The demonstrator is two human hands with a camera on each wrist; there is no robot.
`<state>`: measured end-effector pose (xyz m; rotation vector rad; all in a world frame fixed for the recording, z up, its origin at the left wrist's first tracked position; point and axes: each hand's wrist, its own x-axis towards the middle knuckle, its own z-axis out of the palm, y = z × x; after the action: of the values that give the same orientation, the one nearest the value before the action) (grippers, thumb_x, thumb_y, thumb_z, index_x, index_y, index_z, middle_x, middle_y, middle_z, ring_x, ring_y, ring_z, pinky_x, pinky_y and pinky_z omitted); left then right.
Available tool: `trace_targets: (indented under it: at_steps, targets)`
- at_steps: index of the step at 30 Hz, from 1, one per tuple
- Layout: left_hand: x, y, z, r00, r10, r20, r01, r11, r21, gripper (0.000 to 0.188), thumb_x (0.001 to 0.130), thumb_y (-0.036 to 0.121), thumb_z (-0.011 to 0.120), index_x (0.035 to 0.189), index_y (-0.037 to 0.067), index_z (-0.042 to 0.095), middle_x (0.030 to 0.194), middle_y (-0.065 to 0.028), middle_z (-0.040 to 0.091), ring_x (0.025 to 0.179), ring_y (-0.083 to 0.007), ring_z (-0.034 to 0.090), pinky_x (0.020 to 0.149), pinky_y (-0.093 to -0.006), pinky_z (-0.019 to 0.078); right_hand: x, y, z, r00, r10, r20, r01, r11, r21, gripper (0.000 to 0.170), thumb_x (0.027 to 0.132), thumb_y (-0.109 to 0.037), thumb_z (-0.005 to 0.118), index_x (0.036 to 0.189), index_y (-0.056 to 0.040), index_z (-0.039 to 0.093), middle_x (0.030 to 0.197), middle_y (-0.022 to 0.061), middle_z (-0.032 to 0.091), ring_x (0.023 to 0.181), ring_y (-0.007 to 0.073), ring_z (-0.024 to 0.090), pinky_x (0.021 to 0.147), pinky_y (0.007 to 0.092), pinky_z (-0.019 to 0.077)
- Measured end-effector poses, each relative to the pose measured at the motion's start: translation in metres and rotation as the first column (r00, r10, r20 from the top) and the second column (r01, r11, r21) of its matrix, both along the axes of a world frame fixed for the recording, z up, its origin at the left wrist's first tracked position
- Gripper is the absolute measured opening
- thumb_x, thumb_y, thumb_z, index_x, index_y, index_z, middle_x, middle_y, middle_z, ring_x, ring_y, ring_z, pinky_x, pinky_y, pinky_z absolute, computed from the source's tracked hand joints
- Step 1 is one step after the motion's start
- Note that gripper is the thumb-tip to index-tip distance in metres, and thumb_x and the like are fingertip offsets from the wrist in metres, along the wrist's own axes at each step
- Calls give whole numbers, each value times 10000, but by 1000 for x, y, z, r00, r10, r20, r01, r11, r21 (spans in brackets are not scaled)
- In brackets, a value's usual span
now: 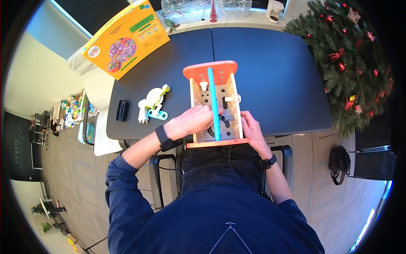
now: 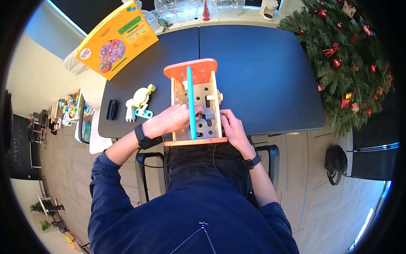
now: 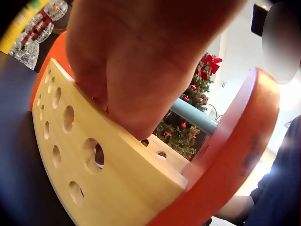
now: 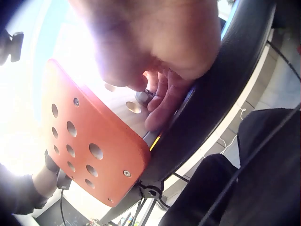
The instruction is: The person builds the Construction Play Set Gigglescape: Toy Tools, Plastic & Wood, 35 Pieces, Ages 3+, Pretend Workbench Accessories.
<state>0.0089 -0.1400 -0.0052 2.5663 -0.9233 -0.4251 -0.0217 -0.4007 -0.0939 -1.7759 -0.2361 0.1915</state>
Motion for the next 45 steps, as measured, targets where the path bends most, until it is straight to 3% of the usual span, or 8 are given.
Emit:
trace_targets:
  at_steps: [8,20,26,29,32,35,45]
  targets:
    - [2,-10,4,998,-59,13,60,995,-83,236,1048,169,620,1242,71,527,1143,-163,607,935,-439,687,711,-547,564,-1,0,6,1000,9,-3,-9,1000,-10,269,1153,-189,481,1302,4,594,909,106,730,719,152,715,673,326,582]
    - [9,-15,1,997,-49,-63,39,988,-147,309,1046,194,662,1309,74,551,1101,-167,668,987,-388,696,828,-491,564,-1,0,7,1000,15,-3,-15,1000,3,266,1153,-196,480,1289,6,586,908,124,741,723,171,736,660,335,589]
    - [8,-17,4,998,10,-56,-16,994,-104,369,1029,298,701,1278,93,521,1072,-169,665,967,-424,706,804,-540,564,0,1,8,1000,8,18,-7,1000,-5,268,1152,-205,486,1285,6,585,905,121,740,720,165,732,658,333,587]
    - [6,-16,-2,997,62,54,-57,994,-91,359,1019,345,712,1202,66,580,1004,-155,677,910,-424,707,785,-539,563,-1,0,8,1000,8,22,-8,1000,2,267,1152,-205,488,1286,5,583,901,119,740,717,164,729,657,334,585]
    - [6,-17,3,998,19,61,-22,999,35,344,1021,353,707,1133,35,638,972,-153,670,929,-398,690,806,-498,568,-1,0,9,1000,11,12,-11,1000,23,262,1150,-200,489,1288,4,579,895,120,738,714,165,727,658,335,583]
    - [8,-14,-6,995,-28,92,25,999,42,322,1016,349,711,1053,32,663,946,-143,663,952,-388,677,844,-499,556,-2,0,11,1000,10,-5,-10,1000,5,256,1151,-194,489,1287,4,577,889,118,737,713,162,726,656,334,582]
    - [8,-13,1,994,-75,79,74,997,21,307,1022,337,698,1119,55,625,1024,-131,659,1035,-365,654,926,-507,529,-2,-1,19,999,27,-45,-27,1000,-1,254,1151,-191,488,1279,7,583,877,118,733,706,162,724,654,332,591]
